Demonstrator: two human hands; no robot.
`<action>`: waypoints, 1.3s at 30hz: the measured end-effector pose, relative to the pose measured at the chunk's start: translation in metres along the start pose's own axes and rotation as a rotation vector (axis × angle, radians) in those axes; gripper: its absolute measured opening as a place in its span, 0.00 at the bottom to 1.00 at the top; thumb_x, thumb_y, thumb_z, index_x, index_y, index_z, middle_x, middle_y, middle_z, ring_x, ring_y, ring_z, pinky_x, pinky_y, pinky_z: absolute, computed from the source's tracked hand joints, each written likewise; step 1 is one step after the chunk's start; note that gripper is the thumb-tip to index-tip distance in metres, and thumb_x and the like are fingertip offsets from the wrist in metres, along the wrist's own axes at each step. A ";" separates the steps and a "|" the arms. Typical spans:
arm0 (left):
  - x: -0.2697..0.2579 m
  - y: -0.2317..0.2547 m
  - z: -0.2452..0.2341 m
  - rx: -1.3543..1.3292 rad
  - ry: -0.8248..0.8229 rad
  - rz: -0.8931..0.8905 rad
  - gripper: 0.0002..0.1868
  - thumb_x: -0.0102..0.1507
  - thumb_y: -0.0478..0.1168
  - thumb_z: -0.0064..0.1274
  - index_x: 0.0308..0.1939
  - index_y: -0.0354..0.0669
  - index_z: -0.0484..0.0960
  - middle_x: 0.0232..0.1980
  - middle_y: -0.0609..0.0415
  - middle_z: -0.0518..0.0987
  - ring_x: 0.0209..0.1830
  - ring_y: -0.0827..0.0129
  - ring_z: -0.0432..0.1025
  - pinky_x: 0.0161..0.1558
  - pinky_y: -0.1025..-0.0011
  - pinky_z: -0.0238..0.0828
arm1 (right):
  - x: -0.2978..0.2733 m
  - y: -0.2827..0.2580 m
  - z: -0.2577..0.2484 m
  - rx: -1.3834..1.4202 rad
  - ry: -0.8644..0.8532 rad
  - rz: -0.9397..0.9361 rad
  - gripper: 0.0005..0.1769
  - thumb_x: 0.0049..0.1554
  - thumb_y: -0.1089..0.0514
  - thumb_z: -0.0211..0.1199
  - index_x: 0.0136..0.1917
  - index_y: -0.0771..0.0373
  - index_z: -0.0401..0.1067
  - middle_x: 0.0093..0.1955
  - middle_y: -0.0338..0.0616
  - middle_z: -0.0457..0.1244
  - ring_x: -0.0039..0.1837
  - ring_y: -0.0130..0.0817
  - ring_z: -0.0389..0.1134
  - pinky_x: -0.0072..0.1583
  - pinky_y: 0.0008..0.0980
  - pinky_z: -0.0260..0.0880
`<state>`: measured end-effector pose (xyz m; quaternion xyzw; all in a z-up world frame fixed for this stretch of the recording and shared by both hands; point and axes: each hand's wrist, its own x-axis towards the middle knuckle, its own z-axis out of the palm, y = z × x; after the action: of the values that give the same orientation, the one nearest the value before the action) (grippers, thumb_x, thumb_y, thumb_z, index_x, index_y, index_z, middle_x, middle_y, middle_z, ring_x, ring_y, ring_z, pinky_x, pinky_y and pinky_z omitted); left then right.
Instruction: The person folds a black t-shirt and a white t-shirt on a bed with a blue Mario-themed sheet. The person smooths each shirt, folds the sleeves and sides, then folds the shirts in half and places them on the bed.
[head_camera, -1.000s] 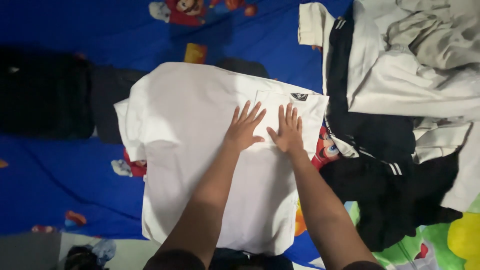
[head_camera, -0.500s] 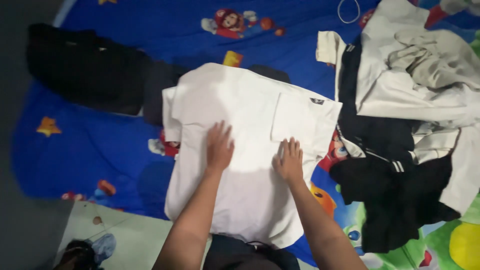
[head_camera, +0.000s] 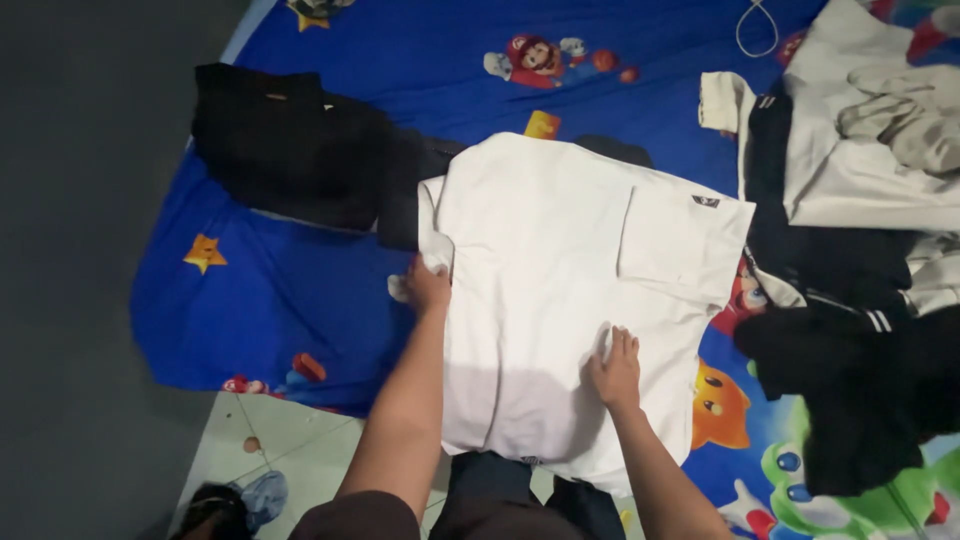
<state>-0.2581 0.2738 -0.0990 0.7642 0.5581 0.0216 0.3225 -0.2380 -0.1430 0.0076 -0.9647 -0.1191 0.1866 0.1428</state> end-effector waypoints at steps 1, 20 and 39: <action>0.003 -0.004 0.004 -0.002 -0.010 0.004 0.31 0.57 0.47 0.63 0.64 0.52 0.78 0.58 0.48 0.80 0.61 0.45 0.75 0.58 0.48 0.71 | -0.005 -0.001 0.003 -0.004 0.003 0.009 0.43 0.56 0.48 0.59 0.80 0.65 0.53 0.78 0.61 0.51 0.82 0.62 0.47 0.80 0.49 0.48; 0.029 0.083 -0.214 -0.403 0.642 0.461 0.09 0.59 0.26 0.49 0.40 0.41 0.79 0.37 0.43 0.79 0.45 0.42 0.75 0.52 0.54 0.73 | -0.037 0.016 -0.020 0.417 0.129 0.171 0.37 0.56 0.57 0.60 0.77 0.65 0.60 0.72 0.63 0.60 0.76 0.57 0.58 0.77 0.50 0.55; 0.179 0.106 -0.308 -1.358 0.159 0.594 0.22 0.55 0.13 0.65 0.40 0.45 0.81 0.56 0.43 0.81 0.60 0.64 0.75 0.59 0.70 0.75 | 0.066 -0.105 -0.052 0.730 0.097 0.037 0.25 0.57 0.56 0.59 0.68 0.54 0.68 0.62 0.48 0.69 0.63 0.39 0.69 0.65 0.37 0.66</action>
<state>-0.2230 0.5551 0.1405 0.5115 0.2134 0.5032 0.6631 -0.1764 -0.0384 0.0659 -0.8600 -0.0204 0.1735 0.4795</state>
